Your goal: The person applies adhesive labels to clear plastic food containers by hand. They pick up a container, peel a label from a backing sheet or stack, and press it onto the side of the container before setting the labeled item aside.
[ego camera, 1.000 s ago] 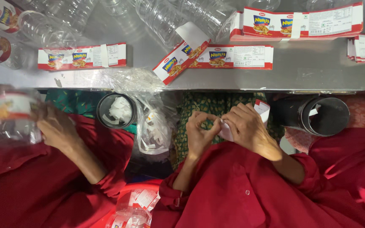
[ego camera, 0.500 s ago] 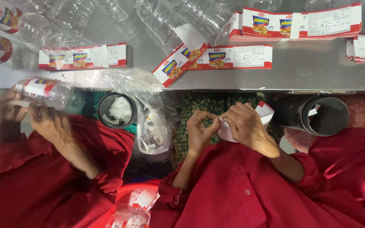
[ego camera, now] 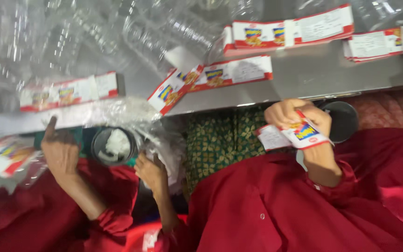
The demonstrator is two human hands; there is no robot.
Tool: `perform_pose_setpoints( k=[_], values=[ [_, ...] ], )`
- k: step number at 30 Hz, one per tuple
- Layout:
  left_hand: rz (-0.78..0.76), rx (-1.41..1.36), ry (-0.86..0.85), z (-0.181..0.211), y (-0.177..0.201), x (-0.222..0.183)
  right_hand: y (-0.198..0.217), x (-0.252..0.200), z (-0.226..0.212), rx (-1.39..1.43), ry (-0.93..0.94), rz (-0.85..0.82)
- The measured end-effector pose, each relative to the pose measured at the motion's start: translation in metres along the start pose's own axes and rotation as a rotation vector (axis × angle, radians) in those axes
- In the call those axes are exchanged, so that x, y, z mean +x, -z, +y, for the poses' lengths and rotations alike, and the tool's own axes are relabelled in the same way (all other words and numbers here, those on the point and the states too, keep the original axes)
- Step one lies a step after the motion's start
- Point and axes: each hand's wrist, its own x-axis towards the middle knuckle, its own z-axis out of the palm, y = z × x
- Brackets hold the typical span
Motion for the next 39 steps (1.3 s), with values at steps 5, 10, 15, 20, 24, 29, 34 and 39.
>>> perform_pose_setpoints(
  k=[5,10,15,20,24,29,34,39],
  values=[
    [-0.238,-0.691,-0.498,0.140,0.075,-0.016,-0.058,0.011,-0.002,0.463,-0.124,-0.235],
    [-0.592,-1.096,-0.547,0.242,0.049,-0.042,-0.083,0.034,-0.032,0.382,0.008,-0.156],
    [-0.464,-1.360,-0.469,0.264,0.037,-0.039,-0.035,0.015,-0.017,-0.183,0.251,0.043],
    [-0.550,-1.192,-0.370,0.277,0.020,0.001,0.002,0.011,0.005,0.277,0.346,0.001],
    [-0.471,-1.204,-0.314,0.285,0.022,-0.001,0.004,0.014,0.036,0.215,0.411,0.096],
    [-0.323,-1.045,-0.514,0.284,0.018,-0.010,0.025,0.029,0.043,0.180,0.505,0.241],
    [0.400,-0.569,-0.500,0.265,-0.001,0.135,0.037,0.015,0.007,0.088,0.515,0.335],
    [-0.078,-0.583,-0.084,0.299,0.011,0.229,0.061,0.008,-0.001,0.045,0.464,0.310]
  ],
)
